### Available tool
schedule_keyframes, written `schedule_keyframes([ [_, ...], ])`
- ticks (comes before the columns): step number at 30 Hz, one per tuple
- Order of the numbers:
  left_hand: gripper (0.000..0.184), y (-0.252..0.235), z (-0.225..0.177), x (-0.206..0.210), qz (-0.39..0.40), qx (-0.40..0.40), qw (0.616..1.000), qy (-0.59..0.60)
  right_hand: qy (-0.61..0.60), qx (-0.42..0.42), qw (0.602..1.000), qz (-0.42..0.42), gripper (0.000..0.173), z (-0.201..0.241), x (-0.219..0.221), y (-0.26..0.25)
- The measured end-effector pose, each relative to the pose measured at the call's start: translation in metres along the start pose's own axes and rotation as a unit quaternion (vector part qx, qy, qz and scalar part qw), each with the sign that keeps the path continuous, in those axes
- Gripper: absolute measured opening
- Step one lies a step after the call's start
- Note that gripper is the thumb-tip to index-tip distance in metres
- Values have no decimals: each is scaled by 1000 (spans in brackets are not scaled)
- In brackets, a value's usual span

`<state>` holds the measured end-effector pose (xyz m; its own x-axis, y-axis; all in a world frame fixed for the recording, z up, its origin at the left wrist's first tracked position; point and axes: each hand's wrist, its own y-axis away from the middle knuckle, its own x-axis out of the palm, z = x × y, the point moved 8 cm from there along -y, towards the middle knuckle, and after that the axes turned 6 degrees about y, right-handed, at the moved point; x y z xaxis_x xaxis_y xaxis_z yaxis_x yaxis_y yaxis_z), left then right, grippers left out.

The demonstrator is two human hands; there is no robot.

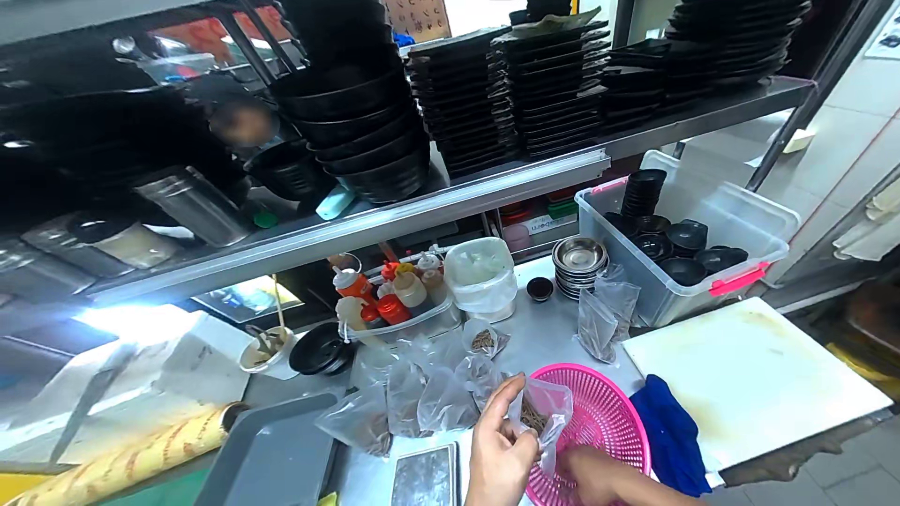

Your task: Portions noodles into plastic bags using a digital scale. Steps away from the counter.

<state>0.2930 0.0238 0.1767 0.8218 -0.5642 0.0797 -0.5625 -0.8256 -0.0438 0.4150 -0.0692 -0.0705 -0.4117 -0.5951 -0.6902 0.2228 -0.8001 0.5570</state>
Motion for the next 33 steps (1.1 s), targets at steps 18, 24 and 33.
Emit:
schedule_keyframes([
  [18,67,-4,13,-1,1,-10,1000,5,-221,-88,971,32,46,45,-8,34],
  [24,66,-5,12,0,3,-11,1000,4,-176,3,984,11,38,47,-2,17],
  [33,67,-11,9,-5,19,12,1000,-4,-462,70,884,-9,21,19,-11,39],
])
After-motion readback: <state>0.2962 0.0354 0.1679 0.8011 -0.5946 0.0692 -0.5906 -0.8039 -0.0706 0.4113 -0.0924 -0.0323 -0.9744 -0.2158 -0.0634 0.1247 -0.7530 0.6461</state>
